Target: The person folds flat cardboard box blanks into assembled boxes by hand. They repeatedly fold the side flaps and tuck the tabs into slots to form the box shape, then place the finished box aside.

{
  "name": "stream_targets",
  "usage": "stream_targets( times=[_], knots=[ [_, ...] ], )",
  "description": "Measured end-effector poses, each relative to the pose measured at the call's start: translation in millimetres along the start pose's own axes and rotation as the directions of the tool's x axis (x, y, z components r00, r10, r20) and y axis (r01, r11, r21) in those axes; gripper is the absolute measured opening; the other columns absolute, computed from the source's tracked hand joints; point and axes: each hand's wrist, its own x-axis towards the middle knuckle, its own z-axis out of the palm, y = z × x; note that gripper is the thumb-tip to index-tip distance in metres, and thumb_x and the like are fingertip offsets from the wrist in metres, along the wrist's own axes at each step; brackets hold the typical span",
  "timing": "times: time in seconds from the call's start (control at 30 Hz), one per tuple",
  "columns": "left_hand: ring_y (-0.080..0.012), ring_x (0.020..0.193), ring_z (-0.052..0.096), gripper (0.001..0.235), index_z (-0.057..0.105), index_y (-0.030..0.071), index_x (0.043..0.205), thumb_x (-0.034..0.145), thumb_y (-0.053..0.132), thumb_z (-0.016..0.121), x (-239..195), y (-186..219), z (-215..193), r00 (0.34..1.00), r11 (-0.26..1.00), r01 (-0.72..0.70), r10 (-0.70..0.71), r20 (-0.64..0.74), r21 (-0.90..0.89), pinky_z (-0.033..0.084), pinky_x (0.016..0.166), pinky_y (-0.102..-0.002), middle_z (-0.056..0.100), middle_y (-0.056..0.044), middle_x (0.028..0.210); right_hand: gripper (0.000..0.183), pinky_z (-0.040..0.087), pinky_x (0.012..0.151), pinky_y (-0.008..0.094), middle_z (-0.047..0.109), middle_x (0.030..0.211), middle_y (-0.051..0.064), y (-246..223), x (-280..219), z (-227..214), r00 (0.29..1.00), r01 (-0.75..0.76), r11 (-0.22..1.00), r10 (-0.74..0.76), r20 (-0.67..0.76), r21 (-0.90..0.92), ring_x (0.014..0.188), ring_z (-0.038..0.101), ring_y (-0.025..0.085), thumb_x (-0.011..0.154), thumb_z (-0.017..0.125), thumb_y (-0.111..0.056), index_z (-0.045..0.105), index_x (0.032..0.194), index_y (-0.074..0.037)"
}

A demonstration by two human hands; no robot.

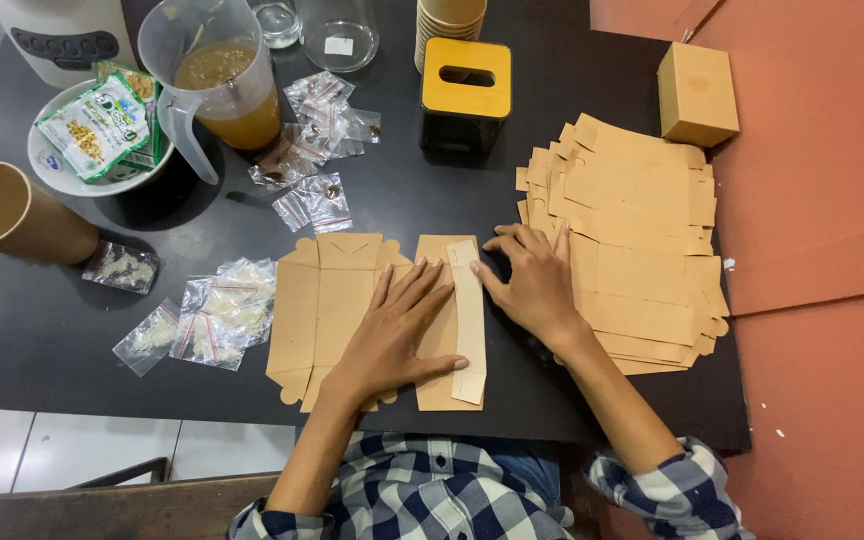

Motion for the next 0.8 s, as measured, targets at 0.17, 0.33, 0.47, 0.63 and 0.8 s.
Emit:
stream_targets(
  times=[0.17, 0.33, 0.47, 0.63, 0.8],
  knots=[
    [-0.0357, 0.151, 0.027, 0.094, 0.052, 0.006, 0.144, 0.072, 0.061, 0.08, -1, 5, -3, 0.999, 0.999, 0.001, -0.003, -0.041, -0.052, 0.001, 0.125, -0.055, 0.041, -0.019, 0.157, 0.039, 0.033, 0.105, 0.062, 0.06, 0.112, 0.007, -28, -23, -24, 0.995, -0.065, 0.998, 0.064, 0.079, 0.013, 0.114, 0.058, 0.032, 0.084, 0.075, -0.047, 0.069, 0.103, -0.014],
    [-0.0364, 0.148, 0.032, 0.083, 0.056, 0.006, 0.138, 0.074, 0.053, 0.081, -3, -3, 14, 0.98, 0.996, -0.082, 0.074, -0.184, -0.035, 0.01, 0.124, -0.057, 0.045, -0.017, 0.154, 0.051, 0.044, 0.084, 0.052, 0.062, 0.092, 0.011, -54, -34, -42, 0.964, -0.16, 0.985, 0.144, 0.225, 0.056, 0.096, 0.064, 0.033, 0.079, 0.076, -0.052, 0.067, 0.099, -0.006],
    [-0.0168, 0.091, 0.062, 0.02, 0.066, 0.021, 0.081, 0.082, 0.033, 0.082, -19, -3, 30, 0.878, 0.992, -0.103, 0.057, -0.475, -0.072, 0.049, 0.083, -0.031, 0.063, 0.007, 0.093, 0.032, 0.051, 0.07, 0.052, 0.07, 0.082, 0.015, -36, -39, -43, 0.968, -0.176, 0.977, 0.149, 0.203, 0.124, 0.084, 0.071, 0.038, 0.088, 0.06, -0.03, 0.071, 0.104, -0.005],
    [-0.0175, 0.073, 0.075, 0.016, 0.079, 0.015, 0.096, 0.082, 0.024, 0.082, -47, 22, 30, 0.921, 0.735, 0.105, -0.326, -0.213, -0.67, 0.058, 0.058, -0.026, 0.079, -0.006, 0.085, 0.018, 0.057, 0.069, 0.037, 0.075, 0.076, 0.013, -17, -50, -67, 0.99, -0.026, 0.775, 0.108, -0.092, 0.631, 0.075, 0.073, 0.022, 0.088, 0.071, -0.006, 0.078, 0.104, -0.006],
    [-0.0548, 0.12, 0.06, 0.034, 0.06, 0.001, 0.117, 0.09, 0.02, 0.052, -53, 7, 16, 0.901, -0.012, -0.1, -0.426, -0.085, -0.995, 0.052, 0.098, -0.059, 0.059, -0.036, 0.133, 0.012, 0.045, 0.103, 0.047, 0.079, 0.1, 0.01, 5, -57, -81, 0.932, 0.362, 0.65, -0.236, -0.275, 0.668, 0.115, 0.07, 0.039, 0.08, 0.082, -0.018, 0.079, 0.09, -0.014]
  ],
)
